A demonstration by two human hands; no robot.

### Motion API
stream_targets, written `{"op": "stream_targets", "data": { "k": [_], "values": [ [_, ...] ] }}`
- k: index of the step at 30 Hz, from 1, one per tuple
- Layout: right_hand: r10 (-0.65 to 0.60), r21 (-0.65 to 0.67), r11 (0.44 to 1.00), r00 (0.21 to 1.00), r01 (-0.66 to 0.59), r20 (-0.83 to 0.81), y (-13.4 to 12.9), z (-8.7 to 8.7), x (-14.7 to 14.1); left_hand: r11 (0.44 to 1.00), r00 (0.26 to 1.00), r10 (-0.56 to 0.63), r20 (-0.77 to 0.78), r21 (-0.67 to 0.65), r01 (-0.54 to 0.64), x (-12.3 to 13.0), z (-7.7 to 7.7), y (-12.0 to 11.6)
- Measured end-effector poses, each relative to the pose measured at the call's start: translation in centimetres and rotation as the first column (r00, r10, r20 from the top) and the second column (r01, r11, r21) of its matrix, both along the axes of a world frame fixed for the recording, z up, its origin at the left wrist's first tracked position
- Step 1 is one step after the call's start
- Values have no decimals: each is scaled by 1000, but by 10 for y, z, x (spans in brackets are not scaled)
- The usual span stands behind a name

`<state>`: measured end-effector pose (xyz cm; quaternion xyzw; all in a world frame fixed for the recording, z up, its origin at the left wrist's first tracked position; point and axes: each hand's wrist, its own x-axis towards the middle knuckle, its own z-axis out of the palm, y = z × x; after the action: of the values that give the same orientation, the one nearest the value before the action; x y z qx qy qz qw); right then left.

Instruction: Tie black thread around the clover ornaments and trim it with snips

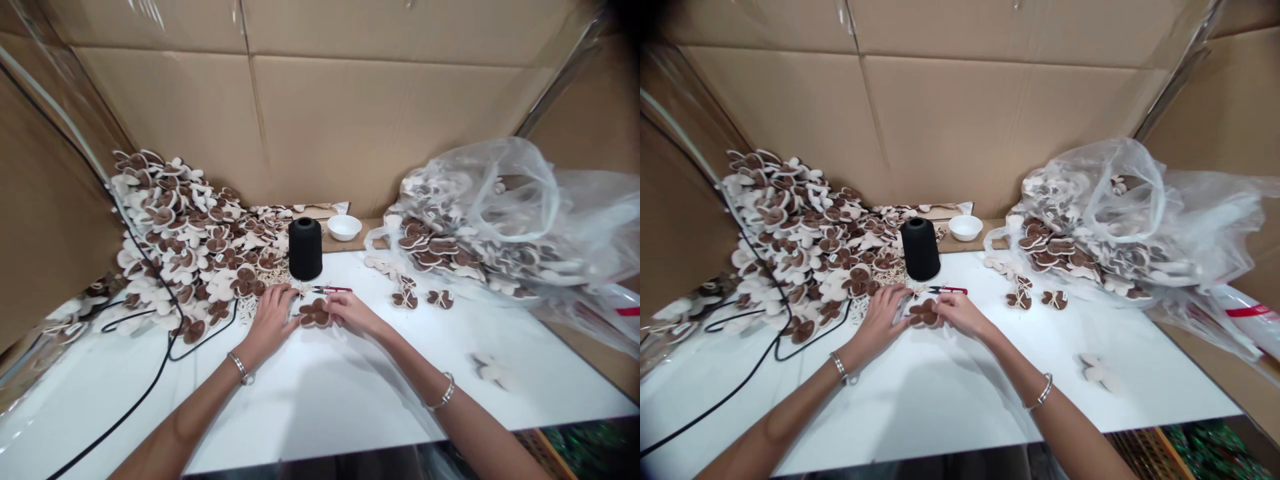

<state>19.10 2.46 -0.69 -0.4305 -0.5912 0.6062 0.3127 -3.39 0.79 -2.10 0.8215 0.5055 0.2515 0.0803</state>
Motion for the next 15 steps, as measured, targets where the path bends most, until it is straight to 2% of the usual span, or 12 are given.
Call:
{"op": "stream_targets", "data": {
  "k": [2,4,5,7,9,11,15],
  "values": [
    [84,87,991,982,-100,168,-6,1,0,994,996,90,5,60,-90,-3,-1,4],
    [68,183,973,934,-139,350,-11,2,-1,987,991,117,63,100,-123,-6,3,4],
    [31,230,962,898,-146,439,-13,2,-1,989,991,93,100,107,-103,-7,6,3],
    [-53,309,938,814,-159,579,-16,4,-2,995,988,-22,153,96,7,-5,11,-1],
    [-102,345,921,745,-180,659,-18,6,-4,986,975,-160,155,63,151,-1,13,-7],
    [-131,366,909,700,-197,702,-20,9,-5,970,962,-242,123,33,240,5,12,-11],
    [-183,413,886,660,-209,728,-25,12,-9,969,968,-242,62,59,239,8,5,-15]
  ]
}}
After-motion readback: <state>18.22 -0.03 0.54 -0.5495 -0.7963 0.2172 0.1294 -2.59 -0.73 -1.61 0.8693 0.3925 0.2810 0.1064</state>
